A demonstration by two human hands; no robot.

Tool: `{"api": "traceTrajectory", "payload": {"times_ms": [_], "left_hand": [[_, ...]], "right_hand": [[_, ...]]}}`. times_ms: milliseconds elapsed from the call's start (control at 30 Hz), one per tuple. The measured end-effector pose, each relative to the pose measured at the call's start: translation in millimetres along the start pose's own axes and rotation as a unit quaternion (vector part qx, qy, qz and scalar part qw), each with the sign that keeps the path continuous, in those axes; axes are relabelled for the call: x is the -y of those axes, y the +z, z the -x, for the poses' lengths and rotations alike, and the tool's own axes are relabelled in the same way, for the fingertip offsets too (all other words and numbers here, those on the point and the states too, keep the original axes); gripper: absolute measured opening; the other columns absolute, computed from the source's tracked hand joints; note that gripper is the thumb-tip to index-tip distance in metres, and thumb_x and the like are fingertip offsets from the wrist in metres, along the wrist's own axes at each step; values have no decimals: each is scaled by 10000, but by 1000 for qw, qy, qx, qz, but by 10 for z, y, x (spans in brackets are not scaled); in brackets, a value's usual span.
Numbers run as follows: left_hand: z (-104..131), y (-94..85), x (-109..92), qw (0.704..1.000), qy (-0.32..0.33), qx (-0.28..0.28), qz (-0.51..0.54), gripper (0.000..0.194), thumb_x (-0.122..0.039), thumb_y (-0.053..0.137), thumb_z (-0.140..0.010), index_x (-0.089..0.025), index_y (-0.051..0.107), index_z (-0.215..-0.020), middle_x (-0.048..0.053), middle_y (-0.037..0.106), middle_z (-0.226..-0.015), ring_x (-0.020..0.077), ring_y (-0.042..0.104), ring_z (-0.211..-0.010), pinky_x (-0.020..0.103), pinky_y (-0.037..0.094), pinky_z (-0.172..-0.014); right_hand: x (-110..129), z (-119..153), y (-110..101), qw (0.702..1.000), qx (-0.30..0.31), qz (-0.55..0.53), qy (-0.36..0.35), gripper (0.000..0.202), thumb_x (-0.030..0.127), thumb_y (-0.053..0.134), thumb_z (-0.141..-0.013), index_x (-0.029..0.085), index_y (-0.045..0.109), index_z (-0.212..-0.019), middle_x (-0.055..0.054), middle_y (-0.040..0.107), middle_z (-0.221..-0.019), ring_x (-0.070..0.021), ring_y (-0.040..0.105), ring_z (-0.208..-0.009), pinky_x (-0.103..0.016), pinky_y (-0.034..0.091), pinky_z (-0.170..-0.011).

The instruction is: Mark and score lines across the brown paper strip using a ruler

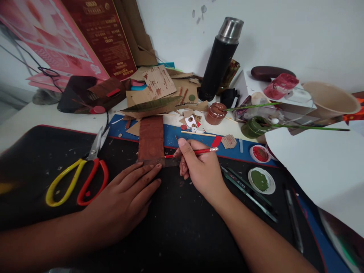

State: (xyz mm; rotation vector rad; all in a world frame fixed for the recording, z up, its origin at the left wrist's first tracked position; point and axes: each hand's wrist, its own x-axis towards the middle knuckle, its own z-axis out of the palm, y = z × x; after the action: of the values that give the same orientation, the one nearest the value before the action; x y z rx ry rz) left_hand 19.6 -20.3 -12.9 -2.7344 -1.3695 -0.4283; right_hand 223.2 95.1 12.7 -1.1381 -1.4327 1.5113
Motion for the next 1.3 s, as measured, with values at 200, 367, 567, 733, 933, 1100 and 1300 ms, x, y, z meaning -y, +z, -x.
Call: {"api": "traceTrajectory", "payload": {"times_ms": [200, 367, 567, 733, 933, 1100, 1300], "left_hand": [[8, -3, -4, 1000, -4, 1, -2, 426, -310, 571, -981, -109, 611, -1354, 198, 524, -1565, 339, 509, -1420, 525, 341, -1238], [3, -4, -2, 1000, -3, -1, 1, 429, -307, 567, -981, -107, 608, -1358, 200, 520, -1568, 335, 502, -1429, 527, 351, -1237], [7, 1, -8, 1000, -9, -1, 8, 440, -299, 603, -959, -113, 613, -1358, 194, 522, -1569, 336, 519, -1414, 530, 364, -1235], [4, -18, -11, 1000, -8, 0, 11, 433, -290, 605, -957, -110, 618, -1350, 198, 530, -1561, 336, 520, -1416, 530, 376, -1230], [-14, -26, -11, 1000, -4, -4, 8, 412, -284, 582, -967, -100, 622, -1333, 207, 547, -1543, 344, 534, -1400, 533, 383, -1218], [-8, -20, -15, 1000, -9, 4, 8, 420, -289, 571, -974, -108, 610, -1351, 199, 527, -1563, 341, 523, -1410, 537, 371, -1225], [2, -22, -9, 1000, -7, 2, 13, 426, -281, 585, -966, -104, 613, -1352, 200, 535, -1556, 343, 528, -1403, 543, 378, -1221]], "right_hand": [[1, 1, -7, 1000, -7, 0, 5, 438, 579, 648, -970, 206, 666, -742, 62, 524, -452, -100, 537, -371, -213, 403, -363], [1, -4, -8, 1000, -3, 4, 6, 425, 561, 635, -984, 210, 664, -745, 64, 523, -449, -99, 539, -368, -213, 405, -358], [-1, 5, -13, 1000, -4, 3, 6, 414, 546, 631, -988, 210, 666, -749, 66, 521, -446, -98, 540, -369, -213, 406, -358], [13, 3, -9, 1000, -9, -2, 4, 423, 560, 638, -980, 216, 656, -736, 69, 511, -444, -95, 528, -362, -215, 398, -356], [23, 1, -6, 1000, -8, 10, 9, 432, 582, 631, -975, 224, 650, -735, 66, 507, -444, -102, 529, -368, -226, 400, -362], [27, 6, -4, 1000, -10, 9, 8, 447, 599, 645, -962, 216, 652, -731, 64, 511, -442, -102, 527, -361, -221, 388, -358], [17, 5, -8, 1000, -8, 4, 7, 433, 581, 649, -967, 217, 660, -733, 64, 514, -441, -101, 531, -358, -219, 381, -356]]}}
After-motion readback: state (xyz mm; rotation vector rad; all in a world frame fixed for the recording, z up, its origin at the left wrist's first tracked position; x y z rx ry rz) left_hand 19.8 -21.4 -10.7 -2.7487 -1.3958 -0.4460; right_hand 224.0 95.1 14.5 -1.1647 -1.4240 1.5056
